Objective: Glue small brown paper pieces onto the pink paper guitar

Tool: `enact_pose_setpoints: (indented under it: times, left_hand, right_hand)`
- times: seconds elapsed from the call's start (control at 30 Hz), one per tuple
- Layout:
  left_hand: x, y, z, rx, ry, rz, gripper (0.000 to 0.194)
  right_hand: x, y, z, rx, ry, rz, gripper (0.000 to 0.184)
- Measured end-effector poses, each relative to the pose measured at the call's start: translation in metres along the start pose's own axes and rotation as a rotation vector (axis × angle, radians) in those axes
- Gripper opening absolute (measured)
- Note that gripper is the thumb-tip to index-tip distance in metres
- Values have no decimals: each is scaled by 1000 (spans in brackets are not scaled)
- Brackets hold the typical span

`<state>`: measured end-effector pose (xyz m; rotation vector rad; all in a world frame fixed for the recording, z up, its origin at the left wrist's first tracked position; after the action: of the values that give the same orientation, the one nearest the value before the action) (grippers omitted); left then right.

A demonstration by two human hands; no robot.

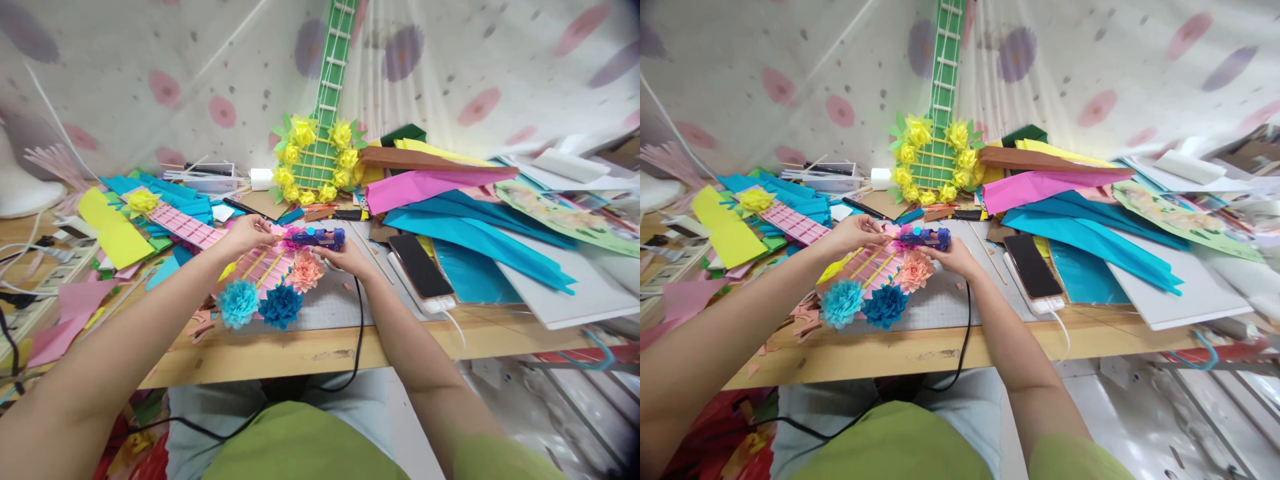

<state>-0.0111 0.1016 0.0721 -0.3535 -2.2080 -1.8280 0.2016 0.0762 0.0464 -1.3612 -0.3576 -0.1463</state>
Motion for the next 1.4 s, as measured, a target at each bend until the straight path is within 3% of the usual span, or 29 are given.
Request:
enact_pose_setpoints:
  times: [0.5,0.67,0.77,0.9,1.03,1.23,1.4]
  left_hand:
    - [-4,3,-2,-3,-40,29,40]
    - [-8,3,-1,-36,-126,-27,40]
    - [-12,7,-4,-57,-234,-72,42]
    - [-7,15,-8,-74,-321,-125,41]
    - [10,18,-2,-76,-263,-114,41]
    - [40,26,15,-213,-9,137,35]
    - [38,32,18,-248,-46,348,32]
  right_hand:
    - [1,0,1,-6,11,32,38]
    - [3,-1,0,-19,37,58,41]
    - [13,7,1,-57,132,110,45]
    - [45,31,6,-97,383,71,47]
    - [77,57,9,-166,564,-178,46]
    - [81,77,14,-299,504,-456,45]
    - [82,77,14,-290,496,-484,48]
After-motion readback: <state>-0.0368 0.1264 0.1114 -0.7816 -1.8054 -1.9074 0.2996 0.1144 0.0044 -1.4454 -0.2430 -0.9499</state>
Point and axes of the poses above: each hand's wrist, its own z-axis towards the middle knuckle, its own x-axis out of the back of the hand, y = z × x, the point moved 7 cm from there along z, towards the middle knuckle, and after that the axes turned 6 degrees about y, right-handed, at the moved point
